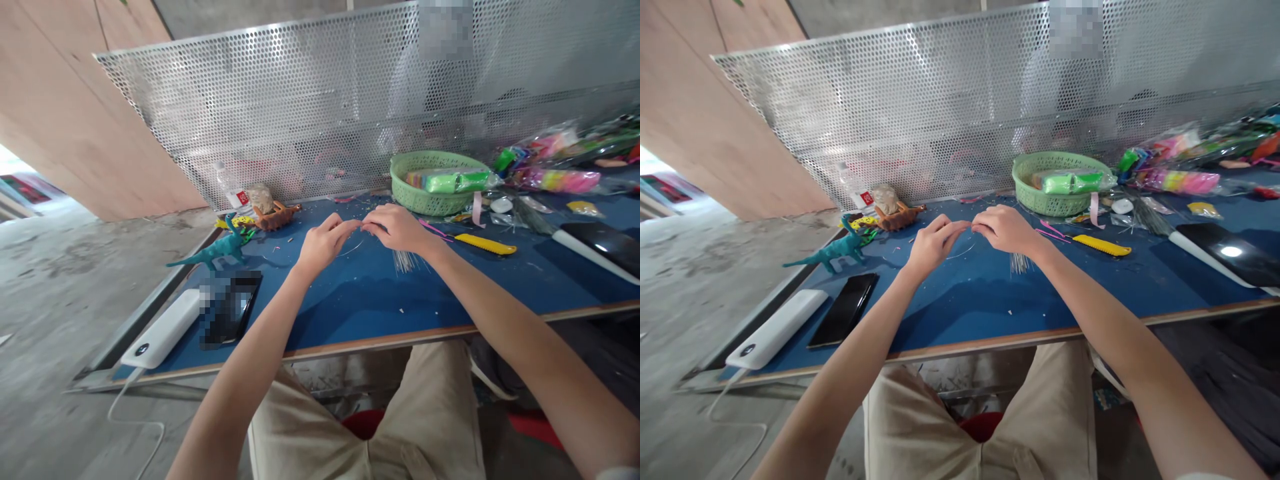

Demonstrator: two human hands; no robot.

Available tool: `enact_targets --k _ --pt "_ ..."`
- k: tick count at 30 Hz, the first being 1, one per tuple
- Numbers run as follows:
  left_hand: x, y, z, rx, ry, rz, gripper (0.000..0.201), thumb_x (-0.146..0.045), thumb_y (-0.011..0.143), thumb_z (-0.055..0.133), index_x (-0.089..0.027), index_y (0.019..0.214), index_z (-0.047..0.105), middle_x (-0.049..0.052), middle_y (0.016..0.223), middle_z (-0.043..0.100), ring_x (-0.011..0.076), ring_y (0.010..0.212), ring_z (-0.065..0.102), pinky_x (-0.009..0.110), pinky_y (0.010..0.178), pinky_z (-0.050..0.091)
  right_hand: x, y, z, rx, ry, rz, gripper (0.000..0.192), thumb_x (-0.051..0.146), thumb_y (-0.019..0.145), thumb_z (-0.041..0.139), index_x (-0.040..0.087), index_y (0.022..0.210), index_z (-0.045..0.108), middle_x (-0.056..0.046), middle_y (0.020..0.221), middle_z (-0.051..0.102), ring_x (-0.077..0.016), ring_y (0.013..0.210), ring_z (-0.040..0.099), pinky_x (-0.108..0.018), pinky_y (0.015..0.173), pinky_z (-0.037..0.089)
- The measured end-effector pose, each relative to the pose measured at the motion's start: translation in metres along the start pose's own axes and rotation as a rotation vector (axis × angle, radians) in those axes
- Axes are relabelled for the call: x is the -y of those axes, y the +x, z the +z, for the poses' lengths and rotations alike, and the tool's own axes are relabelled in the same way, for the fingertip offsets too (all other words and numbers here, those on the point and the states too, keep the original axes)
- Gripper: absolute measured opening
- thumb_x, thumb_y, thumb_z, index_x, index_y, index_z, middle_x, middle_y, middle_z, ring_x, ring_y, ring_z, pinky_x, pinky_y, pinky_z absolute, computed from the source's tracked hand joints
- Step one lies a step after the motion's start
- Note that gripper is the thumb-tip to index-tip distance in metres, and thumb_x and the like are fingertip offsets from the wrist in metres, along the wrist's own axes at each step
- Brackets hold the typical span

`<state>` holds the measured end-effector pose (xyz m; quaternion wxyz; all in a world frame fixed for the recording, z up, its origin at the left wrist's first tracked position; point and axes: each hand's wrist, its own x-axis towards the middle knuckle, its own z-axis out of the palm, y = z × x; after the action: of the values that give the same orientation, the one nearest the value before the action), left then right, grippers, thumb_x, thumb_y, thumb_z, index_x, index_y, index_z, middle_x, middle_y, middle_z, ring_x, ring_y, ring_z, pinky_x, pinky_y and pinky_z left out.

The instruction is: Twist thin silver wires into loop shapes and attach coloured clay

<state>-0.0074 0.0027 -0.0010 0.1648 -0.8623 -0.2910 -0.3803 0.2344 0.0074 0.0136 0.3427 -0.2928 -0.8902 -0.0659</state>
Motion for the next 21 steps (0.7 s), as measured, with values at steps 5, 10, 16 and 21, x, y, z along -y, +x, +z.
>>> enact_targets --k 5,10,16,21 --pt "-0.006 0.002 -0.001 -0.029 -0.048 -0.072 0.026 -0.038 0.105 0.053 -0.027 0.115 0.075 0.003 0.089 0.065 0.0121 0.072 0.06 0.024 0.064 0.045 -0.001 -0.001 0.002 0.02 -0.027 -0.036 0.03 0.034 0.107 0.047 0.019 0.098 0.071 -0.006 0.084 0.071 -0.0211 0.081 0.059 -0.036 0.079 0.037" --pt "-0.011 0.006 -0.003 -0.003 -0.22 -0.143 0.024 -0.038 0.103 0.056 -0.021 0.107 0.071 0.002 0.083 0.064 0.011 0.066 0.054 0.025 0.064 0.043 0.002 -0.002 -0.001 -0.005 -0.008 -0.048 0.024 0.035 0.106 0.05 0.02 0.114 0.068 -0.007 0.09 0.071 -0.0222 0.085 0.06 -0.037 0.083 0.041" --pt "-0.007 0.008 -0.002 -0.002 -0.449 -0.294 0.024 -0.039 0.1 0.062 -0.017 0.093 0.069 -0.004 0.062 0.05 0.0093 0.056 0.041 0.023 0.055 0.036 0.003 -0.002 0.005 -0.091 -0.002 -0.12 0.027 0.03 0.109 0.045 0.02 0.121 0.067 -0.009 0.096 0.072 -0.0228 0.089 0.062 -0.039 0.082 0.048" --pt "-0.006 0.009 -0.002 0.003 -0.494 -0.345 0.029 -0.043 0.099 0.062 -0.017 0.086 0.066 -0.005 0.06 0.048 0.0085 0.054 0.038 0.023 0.053 0.034 0.0 -0.004 0.01 -0.124 0.012 -0.196 0.032 0.02 0.109 0.041 0.025 0.128 0.066 -0.008 0.114 0.075 -0.0219 0.102 0.065 -0.042 0.093 0.05"
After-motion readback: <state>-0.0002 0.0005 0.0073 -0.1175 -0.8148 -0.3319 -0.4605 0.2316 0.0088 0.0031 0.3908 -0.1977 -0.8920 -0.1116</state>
